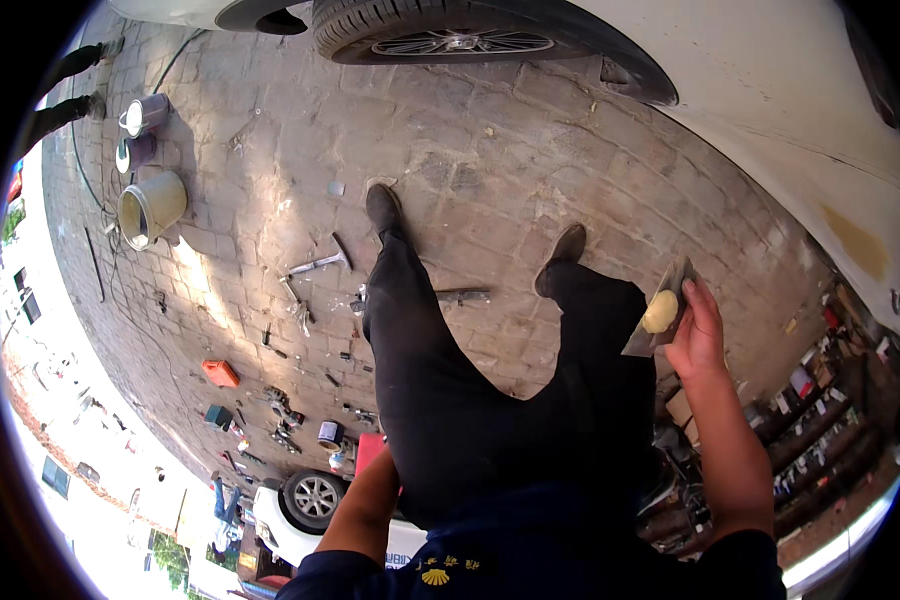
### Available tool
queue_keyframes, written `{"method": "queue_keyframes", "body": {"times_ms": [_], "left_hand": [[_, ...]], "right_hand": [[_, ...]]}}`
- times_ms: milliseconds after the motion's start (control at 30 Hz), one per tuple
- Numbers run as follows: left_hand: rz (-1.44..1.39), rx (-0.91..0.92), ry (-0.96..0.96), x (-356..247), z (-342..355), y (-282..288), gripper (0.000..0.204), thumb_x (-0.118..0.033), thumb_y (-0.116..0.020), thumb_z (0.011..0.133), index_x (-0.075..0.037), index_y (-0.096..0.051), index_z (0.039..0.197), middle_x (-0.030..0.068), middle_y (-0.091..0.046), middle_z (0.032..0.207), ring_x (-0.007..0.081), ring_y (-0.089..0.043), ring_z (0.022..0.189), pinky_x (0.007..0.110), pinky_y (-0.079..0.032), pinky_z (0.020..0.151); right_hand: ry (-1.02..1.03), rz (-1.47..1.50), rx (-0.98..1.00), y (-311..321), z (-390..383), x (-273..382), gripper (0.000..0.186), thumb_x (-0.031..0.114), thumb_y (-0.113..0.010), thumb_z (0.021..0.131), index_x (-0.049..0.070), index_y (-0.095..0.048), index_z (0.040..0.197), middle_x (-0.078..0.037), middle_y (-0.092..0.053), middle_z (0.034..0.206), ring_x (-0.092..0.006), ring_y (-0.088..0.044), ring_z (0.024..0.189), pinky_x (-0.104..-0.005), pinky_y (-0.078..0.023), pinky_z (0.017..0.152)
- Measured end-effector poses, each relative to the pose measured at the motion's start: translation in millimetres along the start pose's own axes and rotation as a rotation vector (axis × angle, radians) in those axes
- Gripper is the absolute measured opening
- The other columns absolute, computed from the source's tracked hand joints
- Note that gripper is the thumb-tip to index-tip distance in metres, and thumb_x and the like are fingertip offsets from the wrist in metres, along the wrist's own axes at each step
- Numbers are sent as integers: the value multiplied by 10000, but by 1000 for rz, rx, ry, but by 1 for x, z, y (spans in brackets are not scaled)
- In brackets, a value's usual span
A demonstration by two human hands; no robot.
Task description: The person applies a beige body filler to the front fender and side door of a white car using a metal spreader. They smooth the filler over the surface and then apply masking tape along the panel gap to create a clean edge.
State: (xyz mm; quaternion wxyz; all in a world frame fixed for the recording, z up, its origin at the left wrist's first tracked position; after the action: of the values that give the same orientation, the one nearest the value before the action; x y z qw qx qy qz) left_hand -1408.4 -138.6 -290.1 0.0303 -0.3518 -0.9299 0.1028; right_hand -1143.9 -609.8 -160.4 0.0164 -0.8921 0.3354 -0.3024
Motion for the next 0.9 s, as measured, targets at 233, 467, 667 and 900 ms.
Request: {"method": "queue_keyframes", "body": {"times_ms": [233, 467, 667, 900], "left_hand": [[-22, 6, -29, 10, 71, 81, 664, -538, -639, 984, 18, -665, 1345, 196, -732, 1281, 277, -705, 1166, 414, -540, 1012], [-96, 64, -68, -25, 190, 89, 639, -502, -645, 999, 35, -657, 1345, 192, -736, 1272, 258, -711, 1148, 408, -546, 1000], [-161, 128, -127, -101, 311, 108, 618, -470, -650, 1011, 49, -651, 1345, 187, -739, 1264, 241, -715, 1133, 402, -550, 990], [230, -323, -952, -30, 435, 123, 641, -439, -717, 994, -11, -596, 1456, 168, -718, 1297, 243, -676, 1206, 378, -545, 979]], "right_hand": [[-48, 53, 149, -105, 94, -83, 325, 138, -564, 1078, 32, -610, 1382, -80, -722, 1265, -192, -684, 1175, -361, -532, 1050], [-29, -29, 192, -76, 183, -92, 285, 147, -575, 1080, 35, -635, 1335, -65, -733, 1215, -169, -704, 1111, -350, -554, 1008], [106, -67, 179, -32, 239, -78, 313, 160, -598, 1072, 23, -620, 1353, -73, -721, 1241, -171, -695, 1140, -358, -554, 1017], [152, 76, 267, -35, 276, -102, 255, 136, -631, 1047, 29, -657, 1277, -51, -727, 1177, -163, -691, 1077, -353, -557, 977]]}}
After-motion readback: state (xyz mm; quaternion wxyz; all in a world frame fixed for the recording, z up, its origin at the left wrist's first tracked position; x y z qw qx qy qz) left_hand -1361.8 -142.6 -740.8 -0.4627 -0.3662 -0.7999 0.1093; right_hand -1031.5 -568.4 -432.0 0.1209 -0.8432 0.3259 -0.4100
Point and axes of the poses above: each hand's wrist, its own z-axis towards the middle knuckle, its own y-axis out of the back of the hand, x = y × z, the point moved 1 cm from there along z, towards the middle knuckle
